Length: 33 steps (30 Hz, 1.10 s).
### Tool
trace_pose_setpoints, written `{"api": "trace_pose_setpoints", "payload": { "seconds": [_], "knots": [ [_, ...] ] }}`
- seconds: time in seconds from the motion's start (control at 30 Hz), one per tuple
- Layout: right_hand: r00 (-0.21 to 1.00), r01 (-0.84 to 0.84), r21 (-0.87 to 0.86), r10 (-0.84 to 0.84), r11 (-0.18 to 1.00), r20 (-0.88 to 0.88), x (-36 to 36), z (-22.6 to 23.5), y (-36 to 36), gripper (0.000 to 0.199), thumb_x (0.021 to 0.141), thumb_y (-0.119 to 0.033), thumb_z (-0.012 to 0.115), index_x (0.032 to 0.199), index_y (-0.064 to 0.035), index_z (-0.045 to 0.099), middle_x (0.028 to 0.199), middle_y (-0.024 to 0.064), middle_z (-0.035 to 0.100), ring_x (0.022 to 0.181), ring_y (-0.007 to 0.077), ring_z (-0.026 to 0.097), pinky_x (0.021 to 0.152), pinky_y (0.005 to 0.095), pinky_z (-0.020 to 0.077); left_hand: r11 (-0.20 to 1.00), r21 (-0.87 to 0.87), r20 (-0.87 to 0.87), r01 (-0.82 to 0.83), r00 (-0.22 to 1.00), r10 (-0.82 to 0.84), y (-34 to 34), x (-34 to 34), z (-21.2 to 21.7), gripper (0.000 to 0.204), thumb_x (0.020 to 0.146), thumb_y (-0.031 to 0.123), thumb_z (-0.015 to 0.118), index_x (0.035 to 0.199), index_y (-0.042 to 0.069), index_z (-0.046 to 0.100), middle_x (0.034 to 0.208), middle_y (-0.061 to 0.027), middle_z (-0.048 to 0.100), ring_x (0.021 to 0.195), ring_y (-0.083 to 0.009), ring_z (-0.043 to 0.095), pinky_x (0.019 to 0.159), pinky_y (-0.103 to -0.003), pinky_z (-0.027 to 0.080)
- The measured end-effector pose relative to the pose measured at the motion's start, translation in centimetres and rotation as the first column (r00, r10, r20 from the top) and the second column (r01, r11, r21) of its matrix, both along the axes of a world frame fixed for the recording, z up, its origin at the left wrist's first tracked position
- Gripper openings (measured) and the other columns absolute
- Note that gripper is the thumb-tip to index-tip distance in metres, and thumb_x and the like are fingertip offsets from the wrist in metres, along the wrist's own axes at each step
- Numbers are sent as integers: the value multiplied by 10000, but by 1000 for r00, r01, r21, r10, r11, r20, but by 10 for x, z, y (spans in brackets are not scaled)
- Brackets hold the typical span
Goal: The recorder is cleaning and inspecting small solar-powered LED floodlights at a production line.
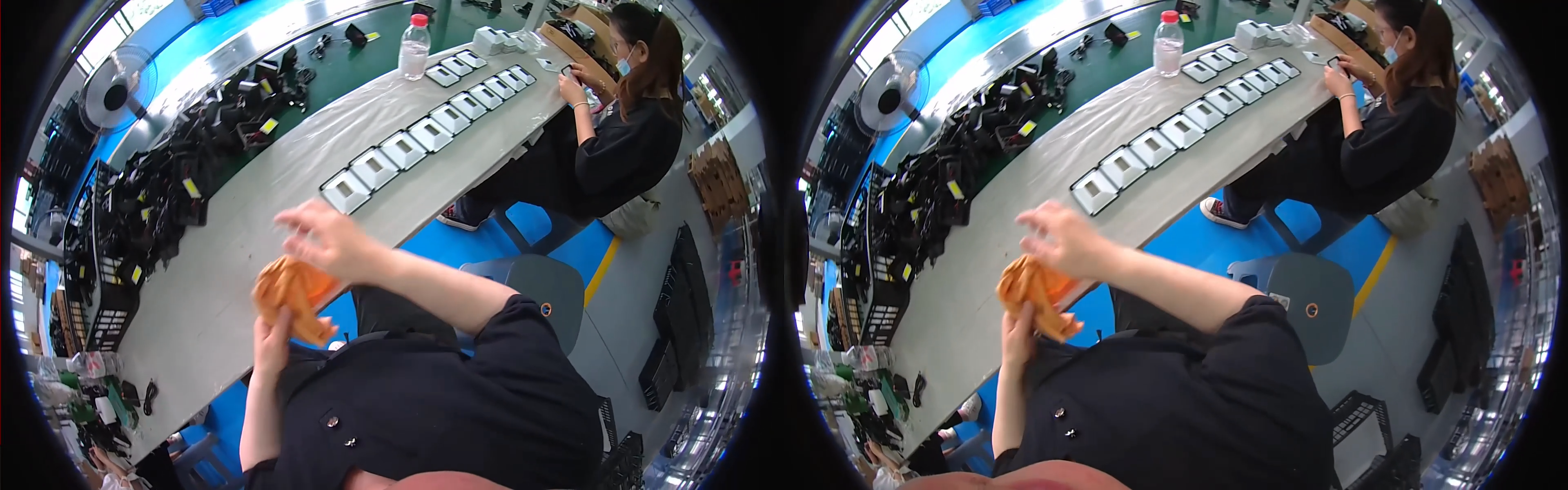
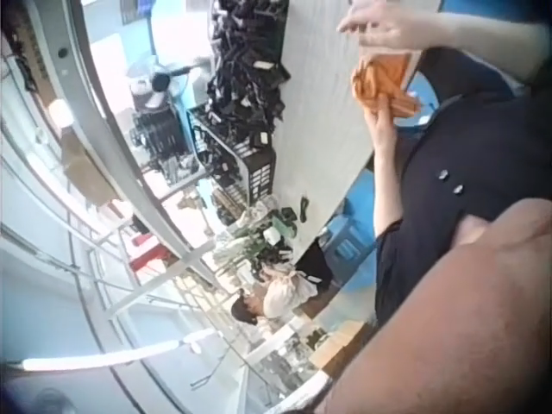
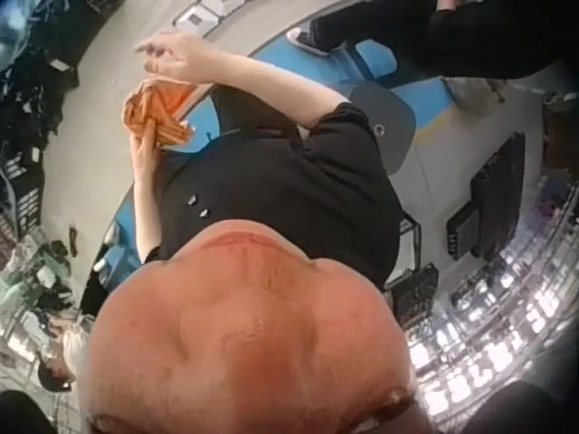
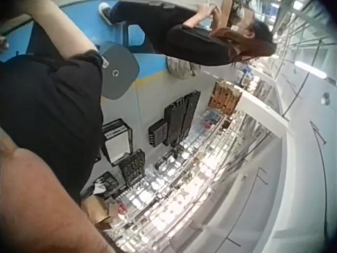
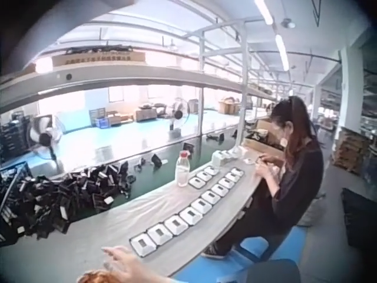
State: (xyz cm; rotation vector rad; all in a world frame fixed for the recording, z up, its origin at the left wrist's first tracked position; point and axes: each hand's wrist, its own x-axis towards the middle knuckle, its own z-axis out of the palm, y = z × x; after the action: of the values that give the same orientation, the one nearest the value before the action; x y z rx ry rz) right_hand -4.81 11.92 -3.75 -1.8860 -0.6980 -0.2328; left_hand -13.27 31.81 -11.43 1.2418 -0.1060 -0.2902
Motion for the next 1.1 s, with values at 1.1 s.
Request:
{"api": "trace_pose_setpoints", "payload": {
  "seconds": [1.1],
  "knots": [
    [252,770,-637,-897,-42,363,276,-13,-502,789,804,-649,429,1412,-163,300,1480,71,250,1362,267,220,1051,538,227,326,654,656,-683,726,206,-12,15,-41,384,829,66,412,1180,-63,496,1232,-197,503,1143,-320,502,988,-381,369]
  ]
}}
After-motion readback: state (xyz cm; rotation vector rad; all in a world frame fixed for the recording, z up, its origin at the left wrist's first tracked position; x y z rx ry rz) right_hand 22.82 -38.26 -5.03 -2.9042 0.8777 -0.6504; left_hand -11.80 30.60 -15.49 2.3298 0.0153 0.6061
